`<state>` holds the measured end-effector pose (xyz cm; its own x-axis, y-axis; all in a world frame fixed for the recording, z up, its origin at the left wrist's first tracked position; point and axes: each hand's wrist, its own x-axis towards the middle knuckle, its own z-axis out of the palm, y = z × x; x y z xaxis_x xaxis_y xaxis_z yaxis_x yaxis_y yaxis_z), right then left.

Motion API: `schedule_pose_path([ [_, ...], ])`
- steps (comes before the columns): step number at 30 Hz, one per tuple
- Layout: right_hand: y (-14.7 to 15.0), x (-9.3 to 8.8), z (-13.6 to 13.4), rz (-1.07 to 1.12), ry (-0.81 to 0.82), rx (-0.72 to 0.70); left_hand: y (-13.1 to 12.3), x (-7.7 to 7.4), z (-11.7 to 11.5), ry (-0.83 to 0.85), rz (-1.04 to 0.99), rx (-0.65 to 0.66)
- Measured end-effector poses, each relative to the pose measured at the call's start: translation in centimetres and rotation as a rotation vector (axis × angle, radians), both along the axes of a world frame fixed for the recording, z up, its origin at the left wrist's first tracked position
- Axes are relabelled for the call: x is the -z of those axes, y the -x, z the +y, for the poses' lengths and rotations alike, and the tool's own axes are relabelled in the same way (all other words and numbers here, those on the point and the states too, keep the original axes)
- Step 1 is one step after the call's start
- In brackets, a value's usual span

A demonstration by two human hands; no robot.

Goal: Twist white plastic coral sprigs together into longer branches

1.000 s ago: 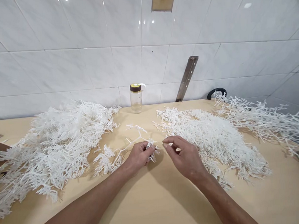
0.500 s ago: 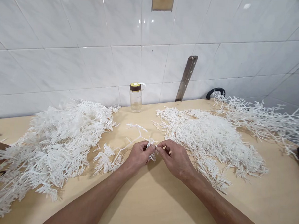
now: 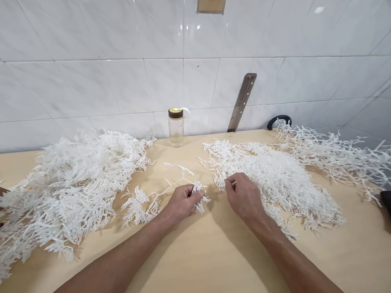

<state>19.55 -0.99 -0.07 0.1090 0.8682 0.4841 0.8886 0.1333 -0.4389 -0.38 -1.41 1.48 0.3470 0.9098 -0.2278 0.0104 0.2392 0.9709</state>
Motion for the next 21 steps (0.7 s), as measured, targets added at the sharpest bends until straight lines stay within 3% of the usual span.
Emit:
schedule_pose_path([
  [4, -2.2, -0.9, 0.2, 0.050, -0.070, 0.133, 0.1, -0.2, 0.3, 0.087, -0.078, -0.048],
  [6, -1.8, -1.4, -0.2, 0.135, -0.056, 0.066, 0.2, -0.2, 0.3, 0.095, -0.099, -0.063],
  [10, 1.1, -1.8, -1.7, 0.317, 0.079, -0.267, 0.2, -0.3, 0.3, 0.081, -0.106, -0.084],
  [12, 2.7, -1.7, -2.2, 0.327, 0.105, -0.356, 0.1, -0.3, 0.3, 0.070, -0.099, -0.089],
  [21, 3.9, -1.7, -2.5, 0.332, 0.229, -0.348, 0.0, -0.3, 0.2, 0.050, -0.069, -0.076],
])
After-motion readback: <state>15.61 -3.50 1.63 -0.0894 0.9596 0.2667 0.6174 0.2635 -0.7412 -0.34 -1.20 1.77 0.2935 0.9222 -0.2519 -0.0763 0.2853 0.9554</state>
